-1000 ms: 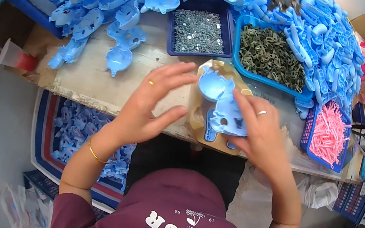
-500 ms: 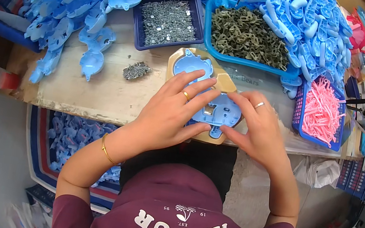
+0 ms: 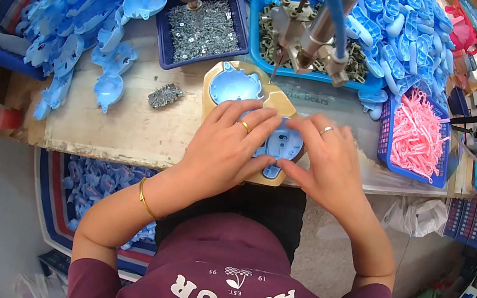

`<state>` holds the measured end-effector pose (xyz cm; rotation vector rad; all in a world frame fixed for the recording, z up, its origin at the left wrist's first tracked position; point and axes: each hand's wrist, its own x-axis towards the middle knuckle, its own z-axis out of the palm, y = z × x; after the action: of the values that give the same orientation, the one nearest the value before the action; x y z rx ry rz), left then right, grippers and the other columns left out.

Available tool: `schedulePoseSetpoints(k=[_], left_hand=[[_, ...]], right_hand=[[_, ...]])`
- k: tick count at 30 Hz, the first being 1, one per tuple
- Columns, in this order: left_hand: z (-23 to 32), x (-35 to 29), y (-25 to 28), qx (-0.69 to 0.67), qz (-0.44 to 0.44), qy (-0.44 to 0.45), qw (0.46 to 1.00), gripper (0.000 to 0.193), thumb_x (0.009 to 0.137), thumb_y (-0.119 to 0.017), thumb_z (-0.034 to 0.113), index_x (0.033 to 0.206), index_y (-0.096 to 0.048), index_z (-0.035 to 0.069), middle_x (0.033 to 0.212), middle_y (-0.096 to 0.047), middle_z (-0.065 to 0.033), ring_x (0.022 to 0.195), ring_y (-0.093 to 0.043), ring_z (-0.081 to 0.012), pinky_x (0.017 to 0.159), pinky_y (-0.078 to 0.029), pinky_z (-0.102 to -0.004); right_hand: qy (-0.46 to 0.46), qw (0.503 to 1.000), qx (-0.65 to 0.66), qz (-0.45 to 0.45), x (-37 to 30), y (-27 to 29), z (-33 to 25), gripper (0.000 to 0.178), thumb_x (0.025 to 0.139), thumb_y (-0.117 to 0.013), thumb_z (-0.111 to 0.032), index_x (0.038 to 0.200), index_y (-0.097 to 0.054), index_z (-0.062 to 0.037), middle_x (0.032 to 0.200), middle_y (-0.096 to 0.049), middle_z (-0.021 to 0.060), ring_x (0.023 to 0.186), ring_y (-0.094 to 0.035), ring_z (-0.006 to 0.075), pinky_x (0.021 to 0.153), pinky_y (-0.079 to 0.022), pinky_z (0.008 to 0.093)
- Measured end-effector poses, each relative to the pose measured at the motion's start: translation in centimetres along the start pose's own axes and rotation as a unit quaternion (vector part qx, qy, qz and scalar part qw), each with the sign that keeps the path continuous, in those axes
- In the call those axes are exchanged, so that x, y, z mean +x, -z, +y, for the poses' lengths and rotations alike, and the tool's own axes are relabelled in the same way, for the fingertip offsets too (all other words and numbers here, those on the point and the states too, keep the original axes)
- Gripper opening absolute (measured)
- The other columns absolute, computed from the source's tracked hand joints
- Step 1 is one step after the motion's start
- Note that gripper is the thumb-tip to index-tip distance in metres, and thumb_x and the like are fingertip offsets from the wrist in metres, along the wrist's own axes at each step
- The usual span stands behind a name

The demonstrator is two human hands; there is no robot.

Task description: Assembling blue plastic toy figures at a factory workbench using handheld assembly tools and fasteners.

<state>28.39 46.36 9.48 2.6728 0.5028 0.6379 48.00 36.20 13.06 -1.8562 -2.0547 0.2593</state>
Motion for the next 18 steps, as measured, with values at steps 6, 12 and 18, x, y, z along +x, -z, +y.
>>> schedulePoseSetpoints(k=[6, 12, 18], left_hand=[[0.0, 0.0, -0.2, 0.011, 0.002, -0.007, 1.000, 0.061, 0.078, -0.079, 0.024, 0.132, -0.058, 0.004, 0.135, -0.058, -0.0099, 0.124, -0.054, -0.0318, 0.104, -0.043, -0.0461], [0.0, 0.0, -0.1, 0.022, -0.009, -0.005, 1.000, 0.059, 0.078, -0.079, 0.025, 0.129, -0.060, 0.002, 0.132, -0.059, -0.0110, 0.124, -0.054, -0.0308, 0.105, -0.042, -0.0449], [0.1, -0.2, -0.3, 0.022, 0.000, -0.009, 1.000, 0.060, 0.078, -0.079, 0.024, 0.130, -0.059, 0.002, 0.133, -0.059, -0.0107, 0.126, -0.053, -0.0307, 0.107, -0.041, -0.0458]], right_hand=[[-0.009, 1.000, 0.007, -0.010, 0.0, -0.2, 0.5, 0.052, 0.074, -0.083, -0.025, 0.120, -0.062, -0.0116, 0.109, -0.062, 0.0068, 0.099, -0.060, 0.0298, 0.084, -0.040, 0.0409], [-0.031, 0.993, 0.106, 0.050, 4.5, 1.1, 3.7, 0.028, 0.083, -0.075, -0.015, 0.110, -0.069, -0.0096, 0.102, -0.063, 0.0079, 0.096, -0.064, 0.0278, 0.078, -0.051, 0.0383], [0.088, 0.986, -0.084, 0.114, 11.1, -0.4, 7.6, 0.014, 0.089, -0.069, -0.009, 0.102, -0.074, -0.0104, 0.099, -0.065, 0.0079, 0.094, -0.066, 0.0295, 0.076, -0.053, 0.0378]])
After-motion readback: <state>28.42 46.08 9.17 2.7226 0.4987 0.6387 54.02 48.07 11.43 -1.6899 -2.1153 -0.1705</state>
